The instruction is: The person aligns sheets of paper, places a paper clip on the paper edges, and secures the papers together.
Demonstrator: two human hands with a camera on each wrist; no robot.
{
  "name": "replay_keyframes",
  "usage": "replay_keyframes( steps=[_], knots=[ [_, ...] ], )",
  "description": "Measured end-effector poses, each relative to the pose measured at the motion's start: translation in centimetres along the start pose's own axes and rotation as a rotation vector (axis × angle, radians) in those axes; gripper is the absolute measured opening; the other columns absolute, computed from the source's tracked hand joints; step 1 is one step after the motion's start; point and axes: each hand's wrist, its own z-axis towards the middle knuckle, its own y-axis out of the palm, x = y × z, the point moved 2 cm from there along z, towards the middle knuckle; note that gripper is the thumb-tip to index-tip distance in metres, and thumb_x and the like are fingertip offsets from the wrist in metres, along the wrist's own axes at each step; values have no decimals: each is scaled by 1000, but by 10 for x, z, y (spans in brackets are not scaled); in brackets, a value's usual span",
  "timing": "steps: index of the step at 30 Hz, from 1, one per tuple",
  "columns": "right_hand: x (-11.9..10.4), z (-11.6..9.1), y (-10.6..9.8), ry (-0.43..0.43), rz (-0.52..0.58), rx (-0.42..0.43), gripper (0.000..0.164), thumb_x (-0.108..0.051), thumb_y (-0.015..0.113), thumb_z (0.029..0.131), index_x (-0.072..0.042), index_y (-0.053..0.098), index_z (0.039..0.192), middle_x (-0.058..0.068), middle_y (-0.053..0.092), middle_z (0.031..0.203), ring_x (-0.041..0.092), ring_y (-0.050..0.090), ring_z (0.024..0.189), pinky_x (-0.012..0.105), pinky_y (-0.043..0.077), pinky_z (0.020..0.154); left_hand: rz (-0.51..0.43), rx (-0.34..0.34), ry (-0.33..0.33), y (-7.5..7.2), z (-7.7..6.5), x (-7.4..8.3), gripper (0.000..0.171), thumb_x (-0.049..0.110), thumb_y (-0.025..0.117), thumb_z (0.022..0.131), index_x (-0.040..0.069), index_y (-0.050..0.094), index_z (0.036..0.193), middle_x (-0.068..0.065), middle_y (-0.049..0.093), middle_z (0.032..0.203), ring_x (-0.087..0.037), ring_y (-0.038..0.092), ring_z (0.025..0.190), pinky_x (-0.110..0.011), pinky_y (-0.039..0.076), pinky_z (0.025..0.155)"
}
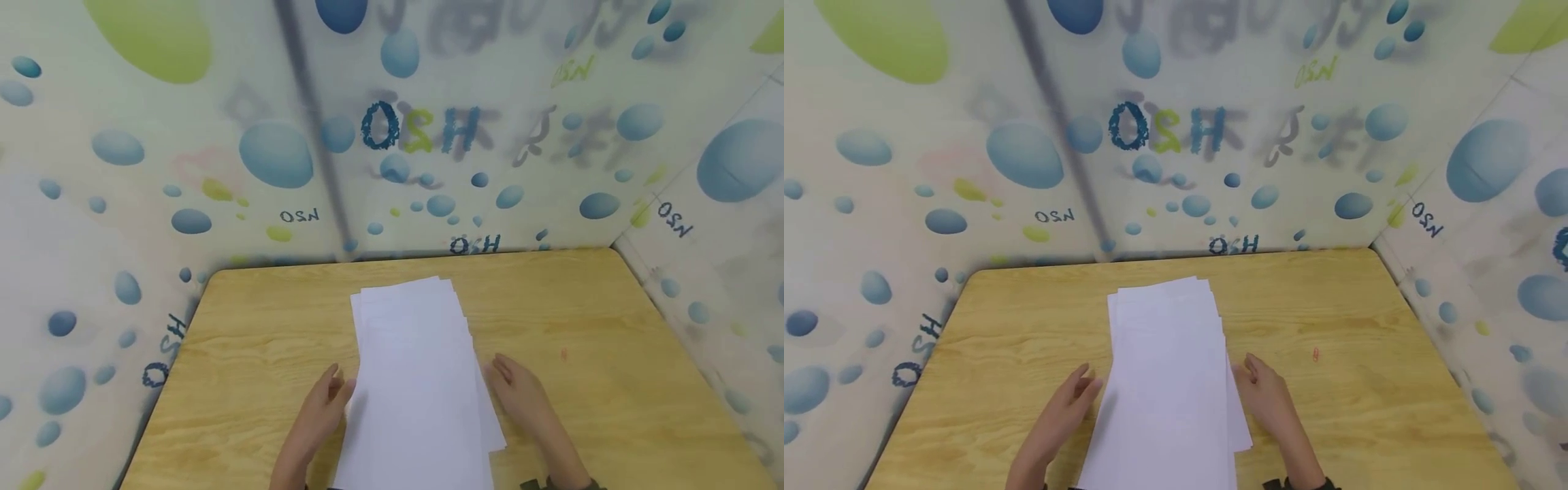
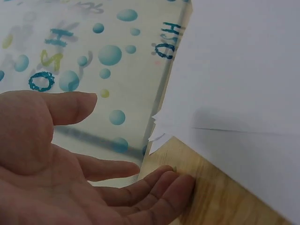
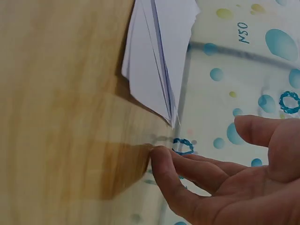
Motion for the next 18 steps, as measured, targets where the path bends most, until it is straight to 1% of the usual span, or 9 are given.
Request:
replay_keyframes(
  steps=[4,8,11,15,18],
  knots=[
    [-2,-17,-3,17,-36,7,59,-36,45,104,10,39,140,27,51,134,41,50,122,50,39,99,10,8,-31,1,-13,-3,72,41,53,99,-6,27,147,-26,48,133,-44,46,122,-55,41,95],
    [-4,-30,-1,41,-9,9,59,-37,46,103,9,40,140,26,54,131,41,52,120,52,40,97,10,0,-38,7,-20,-2,75,45,55,97,-6,30,146,-22,51,130,-38,50,118,-52,44,92],
    [-3,-34,3,60,24,8,59,-38,47,103,7,40,141,25,56,129,40,53,119,51,42,96,12,-17,-21,13,-23,1,75,44,55,98,-8,30,146,-25,50,130,-39,50,117,-52,44,93],
    [-4,-38,7,53,32,3,61,-40,47,102,7,42,140,25,57,127,41,54,118,52,43,94,27,-38,15,22,-25,5,73,43,54,98,-8,31,145,-32,46,133,-44,48,120,-57,41,94],
    [-6,-42,10,50,32,1,63,-43,47,101,7,42,139,25,57,127,42,54,117,52,44,93,50,-49,49,27,-27,8,71,42,54,99,-8,33,144,-34,45,133,-46,49,119,-59,40,94]
  ],
)
